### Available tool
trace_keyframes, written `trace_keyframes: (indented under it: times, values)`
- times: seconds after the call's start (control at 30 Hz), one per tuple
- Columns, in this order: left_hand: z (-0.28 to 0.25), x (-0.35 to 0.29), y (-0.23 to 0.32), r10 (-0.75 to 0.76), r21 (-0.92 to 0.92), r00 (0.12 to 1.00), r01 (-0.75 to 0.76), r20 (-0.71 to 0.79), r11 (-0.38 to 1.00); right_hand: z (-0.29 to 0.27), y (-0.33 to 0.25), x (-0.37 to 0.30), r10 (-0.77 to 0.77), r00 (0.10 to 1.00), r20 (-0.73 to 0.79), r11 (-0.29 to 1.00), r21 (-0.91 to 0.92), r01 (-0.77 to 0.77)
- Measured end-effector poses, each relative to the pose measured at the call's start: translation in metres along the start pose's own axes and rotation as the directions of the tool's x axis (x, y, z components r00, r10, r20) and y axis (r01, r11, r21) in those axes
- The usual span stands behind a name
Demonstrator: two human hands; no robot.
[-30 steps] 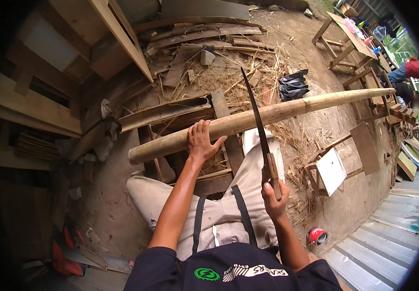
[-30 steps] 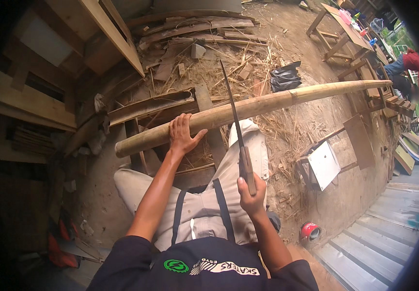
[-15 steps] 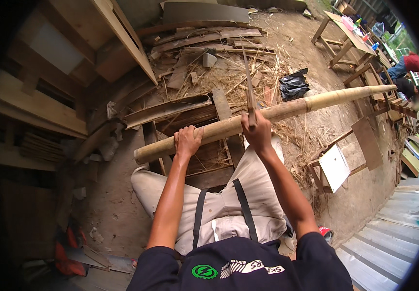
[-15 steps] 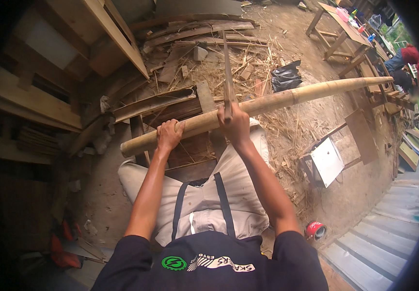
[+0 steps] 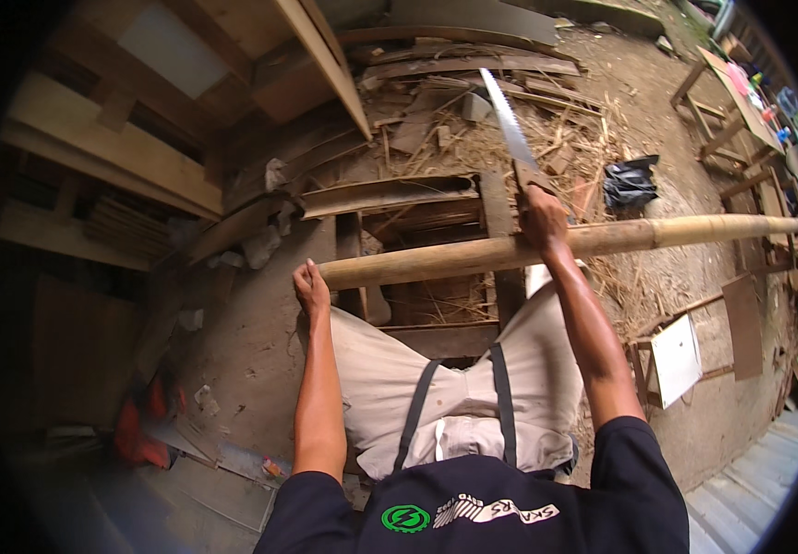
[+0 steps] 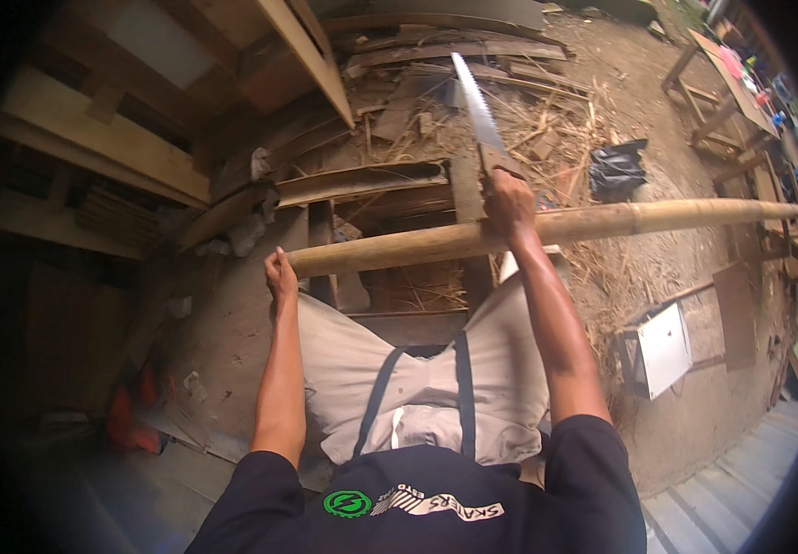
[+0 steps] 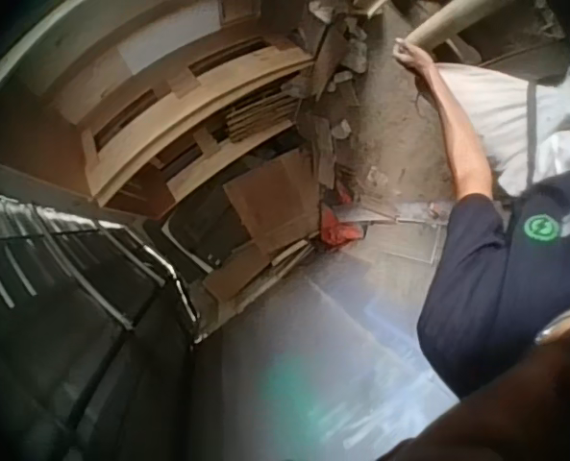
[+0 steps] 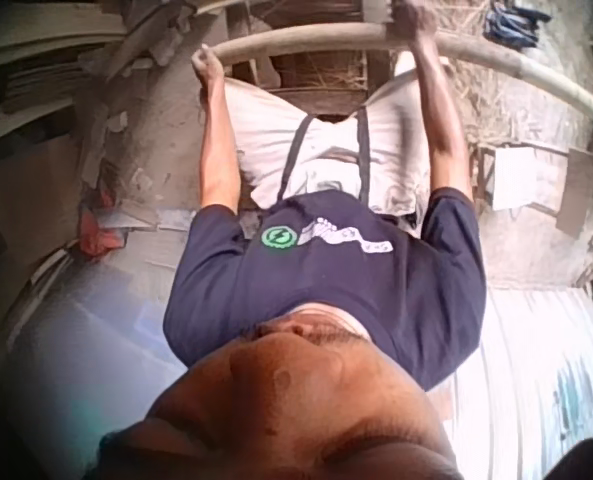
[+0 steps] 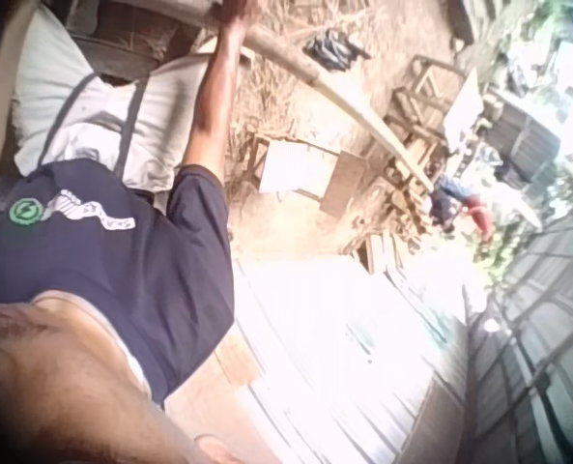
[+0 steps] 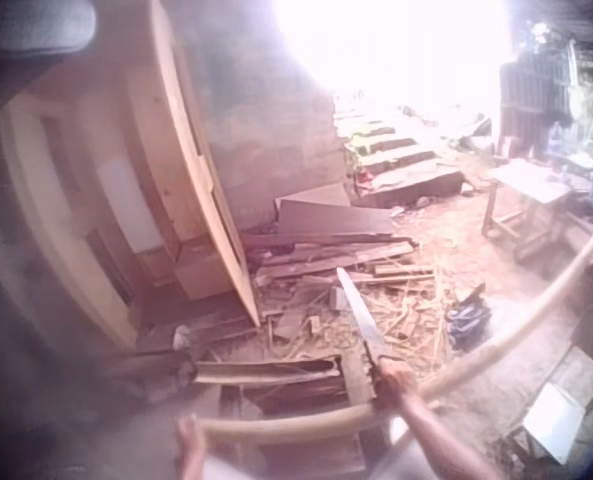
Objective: The person uses a hand saw to cut a long bamboo pole that is clamped in a wooden vise. They repeatedly saw back and forth, occasionally repositioning the bamboo to continue the cut.
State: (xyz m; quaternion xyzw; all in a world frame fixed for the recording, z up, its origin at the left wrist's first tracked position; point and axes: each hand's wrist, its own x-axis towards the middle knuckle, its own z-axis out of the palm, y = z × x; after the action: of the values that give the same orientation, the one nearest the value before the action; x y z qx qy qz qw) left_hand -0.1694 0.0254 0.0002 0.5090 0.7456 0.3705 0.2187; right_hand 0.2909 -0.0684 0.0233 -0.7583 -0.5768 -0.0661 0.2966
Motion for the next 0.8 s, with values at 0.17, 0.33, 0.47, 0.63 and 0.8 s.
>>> trace_keyframes:
  times: [0.17,0.33,0.47,0.63,0.8]
  values:
    - [0.013,0.004,-0.030,0.047,-0.041,0.991,-0.043,0.124,0.998,-0.009,-0.009,0.001,-0.052,0.998,-0.021,0.997,0.056,0.053]
    - [0.018,0.019,-0.034,-0.169,-0.084,0.979,0.179,0.116,0.980,-0.012,-0.013,-0.011,-0.147,0.988,-0.053,0.988,0.046,0.149]
    - [0.017,0.027,-0.035,-0.310,-0.267,0.915,0.376,0.259,0.887,-0.014,-0.015,-0.018,-0.147,0.989,-0.035,0.989,0.005,0.147]
    - [0.018,0.018,-0.030,-0.338,-0.225,0.930,0.364,0.146,0.904,-0.020,-0.014,-0.024,-0.148,0.985,-0.090,0.989,-0.017,0.147]
    - [0.016,0.014,-0.034,-0.341,-0.322,0.926,0.376,0.161,0.869,-0.022,-0.011,-0.026,-0.183,0.970,-0.162,0.983,-0.006,0.184]
